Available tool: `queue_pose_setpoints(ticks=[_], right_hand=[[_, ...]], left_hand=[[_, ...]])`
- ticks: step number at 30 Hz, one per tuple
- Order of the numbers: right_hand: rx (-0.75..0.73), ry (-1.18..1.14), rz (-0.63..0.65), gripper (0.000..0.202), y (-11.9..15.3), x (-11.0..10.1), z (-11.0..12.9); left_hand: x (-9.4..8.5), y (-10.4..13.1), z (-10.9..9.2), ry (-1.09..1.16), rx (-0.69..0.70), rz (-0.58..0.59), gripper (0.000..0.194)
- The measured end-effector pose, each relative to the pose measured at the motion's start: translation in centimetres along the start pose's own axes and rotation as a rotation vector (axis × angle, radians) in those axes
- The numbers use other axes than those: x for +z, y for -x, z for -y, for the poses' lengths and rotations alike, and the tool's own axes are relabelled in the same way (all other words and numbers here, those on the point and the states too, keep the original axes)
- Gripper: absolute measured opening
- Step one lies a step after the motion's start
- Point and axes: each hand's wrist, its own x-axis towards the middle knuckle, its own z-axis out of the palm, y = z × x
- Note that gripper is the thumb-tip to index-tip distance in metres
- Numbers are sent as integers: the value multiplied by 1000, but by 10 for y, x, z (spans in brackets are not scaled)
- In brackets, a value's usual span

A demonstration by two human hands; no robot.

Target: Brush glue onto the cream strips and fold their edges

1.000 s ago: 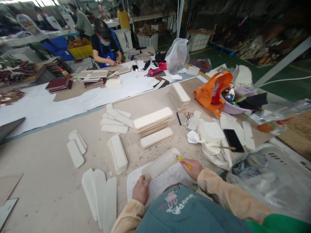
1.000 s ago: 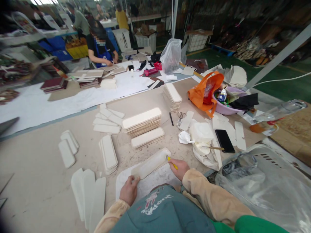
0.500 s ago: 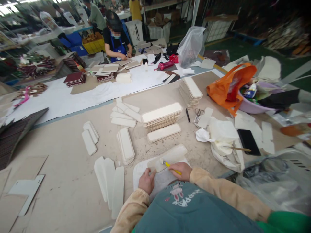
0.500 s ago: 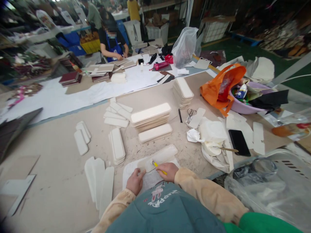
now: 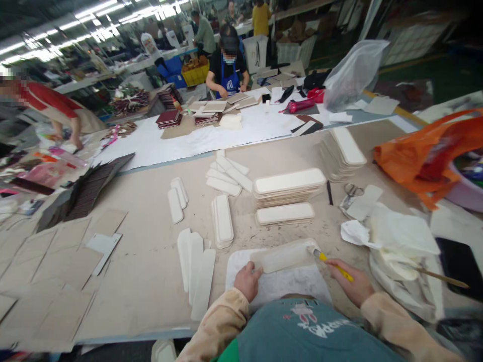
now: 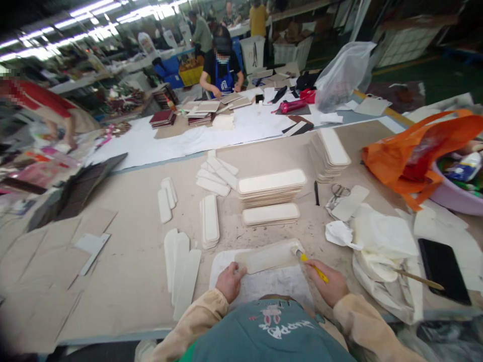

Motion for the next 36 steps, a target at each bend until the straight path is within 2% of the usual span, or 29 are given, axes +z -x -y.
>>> queue_pose_setpoints(ticks=[4,6,8,11,13,15,19,23,27,32,36], right_hand=[[-4,-15,-41,37,1,-2,-2],[-23,-12,-29,37,3,2,1],[-42,-26,-1,36,6,6,4],[-56,-59,2,34,11,9,5],[-62,-64,8,33,12,9,3],[-74,-50,42,33,11,8,1],[-124,-33,37,34,6,4,3],[-175,-30,17,32,7,1,8],[-218,-37,-12,31,13,-2,3],[-223,-48,-21,29,21,-5,-8],[-205,-64,-51,30,24,-7,-10]], left_hand=[[-5,1,-3,37,-9,-32,43],[-8,5,0,37,-76,-83,36],[-12,14,10,15,-213,-166,34],[-19,41,35,-47,-475,-291,39],[-21,63,53,-86,-614,-337,42],[-22,81,68,-112,-680,-345,40],[-20,96,83,-134,-679,-317,33],[-19,94,89,-142,-675,-279,31],[-23,92,92,-144,-671,-234,32],[-30,87,94,-134,-693,-196,24],[-36,85,93,-86,-735,-210,18]])
